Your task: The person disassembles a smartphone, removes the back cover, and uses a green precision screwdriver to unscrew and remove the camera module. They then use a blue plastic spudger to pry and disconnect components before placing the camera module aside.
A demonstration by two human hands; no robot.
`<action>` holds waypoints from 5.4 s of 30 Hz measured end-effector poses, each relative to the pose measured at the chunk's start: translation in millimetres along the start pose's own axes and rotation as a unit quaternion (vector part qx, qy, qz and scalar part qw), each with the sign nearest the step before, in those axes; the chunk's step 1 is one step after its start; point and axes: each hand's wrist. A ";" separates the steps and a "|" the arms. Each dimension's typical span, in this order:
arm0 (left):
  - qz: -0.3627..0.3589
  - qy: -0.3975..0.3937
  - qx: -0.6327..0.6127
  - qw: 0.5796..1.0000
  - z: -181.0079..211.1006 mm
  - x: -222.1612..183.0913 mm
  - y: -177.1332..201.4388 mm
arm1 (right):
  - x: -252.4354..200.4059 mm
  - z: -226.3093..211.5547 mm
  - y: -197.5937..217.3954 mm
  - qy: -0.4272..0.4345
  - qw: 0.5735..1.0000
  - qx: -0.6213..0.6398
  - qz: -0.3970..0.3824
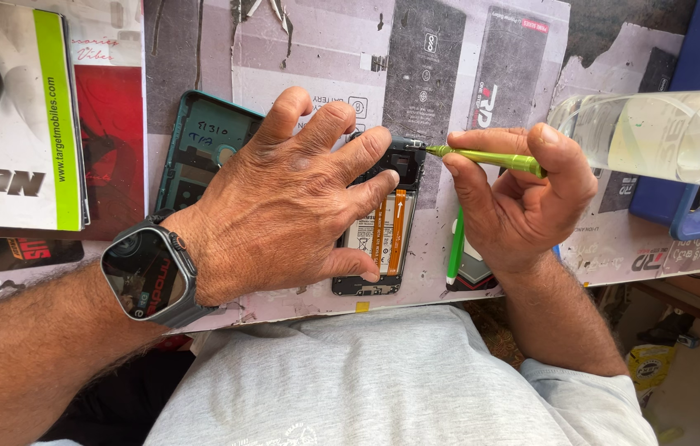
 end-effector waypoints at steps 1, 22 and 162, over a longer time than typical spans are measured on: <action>0.002 0.000 -0.004 1.000 0.4 0.5 -0.8 | 2.1 1.2 0.6 0.009 1.000 -0.010 -0.003; -0.004 0.001 0.004 1.000 1.7 -0.8 -0.4 | 44.2 -19.5 7.0 0.099 0.990 -0.058 -0.078; -0.067 0.008 0.012 0.998 9.1 10.9 15.7 | 20.9 10.1 40.4 -0.525 0.679 0.512 -0.025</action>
Point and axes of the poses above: each hand's wrist, its own x-axis towards the middle knuckle, its own y-axis out of the back of the hand, z = x × y, and after that the axes turned 5 degrees about z, right-handed
